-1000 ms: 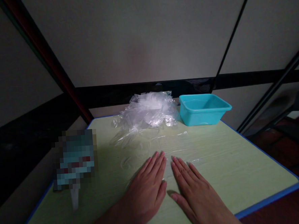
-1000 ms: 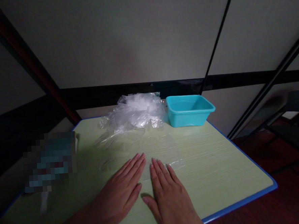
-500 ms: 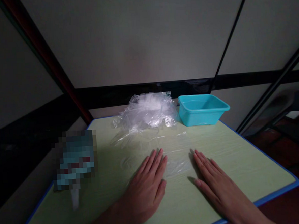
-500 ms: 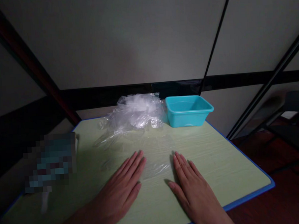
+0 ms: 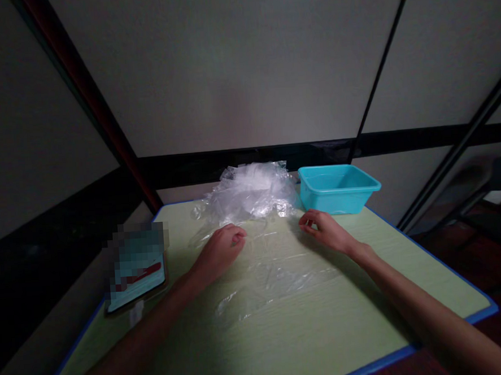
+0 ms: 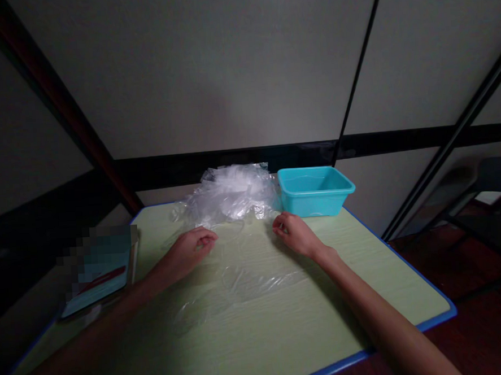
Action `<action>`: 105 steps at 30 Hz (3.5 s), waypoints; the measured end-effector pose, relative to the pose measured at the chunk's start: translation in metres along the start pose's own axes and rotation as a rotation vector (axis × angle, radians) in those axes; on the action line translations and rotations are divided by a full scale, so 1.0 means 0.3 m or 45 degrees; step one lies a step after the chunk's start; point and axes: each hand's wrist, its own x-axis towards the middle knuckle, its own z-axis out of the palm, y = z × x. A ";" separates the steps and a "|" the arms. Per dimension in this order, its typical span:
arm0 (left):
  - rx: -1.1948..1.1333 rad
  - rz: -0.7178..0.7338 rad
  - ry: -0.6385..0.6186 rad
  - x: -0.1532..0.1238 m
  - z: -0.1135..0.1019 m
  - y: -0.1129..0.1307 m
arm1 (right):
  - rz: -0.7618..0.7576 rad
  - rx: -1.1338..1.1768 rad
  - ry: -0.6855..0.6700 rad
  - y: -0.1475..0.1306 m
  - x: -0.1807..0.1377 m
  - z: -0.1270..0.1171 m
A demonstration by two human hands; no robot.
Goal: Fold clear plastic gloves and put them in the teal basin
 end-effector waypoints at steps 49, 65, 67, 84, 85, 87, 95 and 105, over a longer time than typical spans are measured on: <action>0.384 0.191 -0.104 0.084 -0.019 0.059 | -0.126 -0.086 0.095 0.008 -0.021 0.036; 0.419 0.275 -0.133 -0.057 0.005 0.084 | -0.450 -0.020 -0.276 -0.088 -0.040 0.061; 0.414 0.267 -0.157 -0.076 -0.004 0.083 | -0.442 -0.008 -0.274 -0.090 -0.041 0.062; 0.235 0.356 -0.175 -0.061 0.110 0.081 | -0.476 0.042 -0.435 -0.124 -0.028 0.097; 0.232 0.351 -0.177 -0.064 0.115 0.078 | -0.480 0.029 -0.436 -0.123 -0.029 0.096; 0.227 0.337 -0.173 -0.069 0.121 0.074 | -0.488 -0.004 -0.431 -0.124 -0.029 0.095; 0.215 0.301 -0.146 -0.063 0.133 0.081 | -0.467 -0.075 -0.449 -0.129 -0.032 0.104; 0.236 0.292 -0.156 -0.064 0.160 0.075 | -0.412 -0.064 -0.448 -0.120 -0.036 0.111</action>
